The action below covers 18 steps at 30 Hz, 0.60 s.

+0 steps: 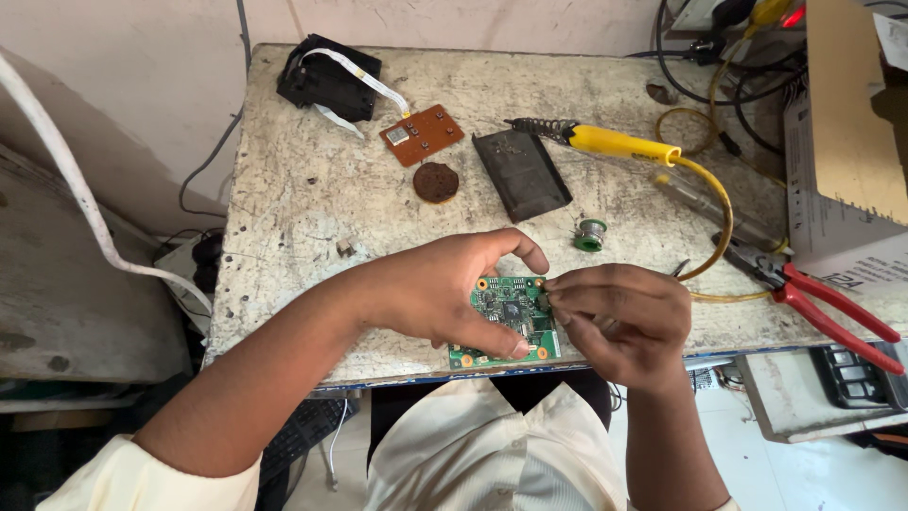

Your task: The person holds a green circuit board on a workbench, positions a small component on it, and uses pliers to help seat the part. They then pick up a soldering iron and solder the component's contacts on the board, working across several points.

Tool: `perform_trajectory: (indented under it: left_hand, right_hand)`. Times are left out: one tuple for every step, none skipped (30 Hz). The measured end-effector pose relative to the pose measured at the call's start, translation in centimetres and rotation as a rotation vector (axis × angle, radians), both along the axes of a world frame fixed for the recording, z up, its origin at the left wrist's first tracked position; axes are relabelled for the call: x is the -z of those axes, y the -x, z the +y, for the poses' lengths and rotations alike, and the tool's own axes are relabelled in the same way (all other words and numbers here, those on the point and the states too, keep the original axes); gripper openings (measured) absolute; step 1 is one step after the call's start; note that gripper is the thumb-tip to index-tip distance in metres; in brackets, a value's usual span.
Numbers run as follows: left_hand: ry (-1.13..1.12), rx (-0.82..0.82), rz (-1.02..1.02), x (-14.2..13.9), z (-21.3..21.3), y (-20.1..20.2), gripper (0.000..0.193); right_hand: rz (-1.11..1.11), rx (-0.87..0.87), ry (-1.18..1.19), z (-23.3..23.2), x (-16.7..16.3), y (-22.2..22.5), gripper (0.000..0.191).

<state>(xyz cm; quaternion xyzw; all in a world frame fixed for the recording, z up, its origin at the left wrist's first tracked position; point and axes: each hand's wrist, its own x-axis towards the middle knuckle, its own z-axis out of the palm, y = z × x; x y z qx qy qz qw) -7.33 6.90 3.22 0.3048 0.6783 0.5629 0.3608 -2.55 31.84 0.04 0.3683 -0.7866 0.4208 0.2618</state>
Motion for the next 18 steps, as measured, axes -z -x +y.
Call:
perform_trajectory:
  left_hand:
    - [-0.001, 0.0, -0.003, 0.0, 0.0, 0.0, 0.081]
    - [-0.001, 0.0, -0.006, -0.02, -0.03, 0.0, 0.081]
    - [-0.002, 0.0, -0.009, -0.02, -0.08, 0.0, 0.081]
    - [0.003, -0.003, -0.006, -0.04, -0.04, 0.0, 0.08]
    - [0.009, -0.006, -0.003, -0.05, -0.03, 0.01, 0.08]
    - [0.014, -0.009, 0.0, -0.07, -0.04, 0.01, 0.08]
    - [0.015, -0.009, 0.001, -0.08, -0.07, 0.01, 0.08]
    - [0.016, -0.008, 0.001, -0.1, -0.03, 0.01, 0.08]
    - [0.017, -0.007, 0.001, -0.11, -0.01, 0.0, 0.079]
    - [0.015, -0.007, -0.002, -0.13, -0.01, 0.01, 0.079]
    - [0.012, -0.006, -0.006, -0.14, -0.04, 0.0, 0.078]
    - [0.01, -0.006, -0.009, -0.16, 0.01, 0.0, 0.078]
    - [0.002, -0.006, 0.0, -0.16, 0.01, -0.01, 0.078]
    - [-0.006, -0.005, 0.008, -0.17, -0.01, -0.03, 0.077]
    - [-0.014, -0.004, 0.016, -0.15, -0.05, -0.05, 0.077]
    - [-0.022, -0.002, 0.015, -0.12, -0.02, -0.04, 0.076]
    - [-0.03, 0.0, 0.014, -0.07, -0.05, -0.01, 0.076]
    - [-0.037, 0.003, 0.014, 0.01, -0.08, 0.04, 0.076]
  right_hand:
    - [0.007, 0.002, -0.003, -0.03, -0.02, -0.01, 0.015]
    - [0.014, 0.004, -0.005, -0.08, -0.02, 0.01, 0.015]
    - [0.021, 0.006, -0.008, -0.14, -0.03, 0.02, 0.015]
    - [0.018, 0.002, -0.005, -0.14, -0.05, 0.04, 0.015]
    - [0.015, -0.002, -0.001, -0.16, -0.07, 0.06, 0.014]
    - [0.013, -0.006, 0.002, -0.17, -0.09, 0.09, 0.014]
    - [0.016, -0.006, 0.005, -0.24, -0.07, 0.11, 0.013]
    - [0.018, -0.006, 0.008, -0.27, -0.07, 0.13, 0.013]
    - [0.02, -0.006, 0.011, -0.3, -0.07, 0.13, 0.012]
    - [0.029, 0.002, 0.004, -0.31, -0.08, 0.09, 0.013]
    - [0.037, 0.009, -0.003, -0.35, -0.07, 0.01, 0.013]
    - [0.045, 0.017, -0.01, -0.32, -0.08, -0.04, 0.013]
    - [0.051, 0.017, -0.012, -0.34, -0.07, -0.01, 0.014]
    - [0.057, 0.018, -0.013, -0.36, -0.05, 0.02, 0.014]
    - [0.062, 0.019, -0.015, -0.38, -0.02, 0.02, 0.015]
    - [0.048, 0.01, -0.005, -0.32, -0.04, 0.03, 0.015]
    - [0.034, 0.001, 0.007, -0.31, -0.04, 0.07, 0.015]
    - [0.02, -0.007, 0.018, -0.31, -0.04, 0.09, 0.015]
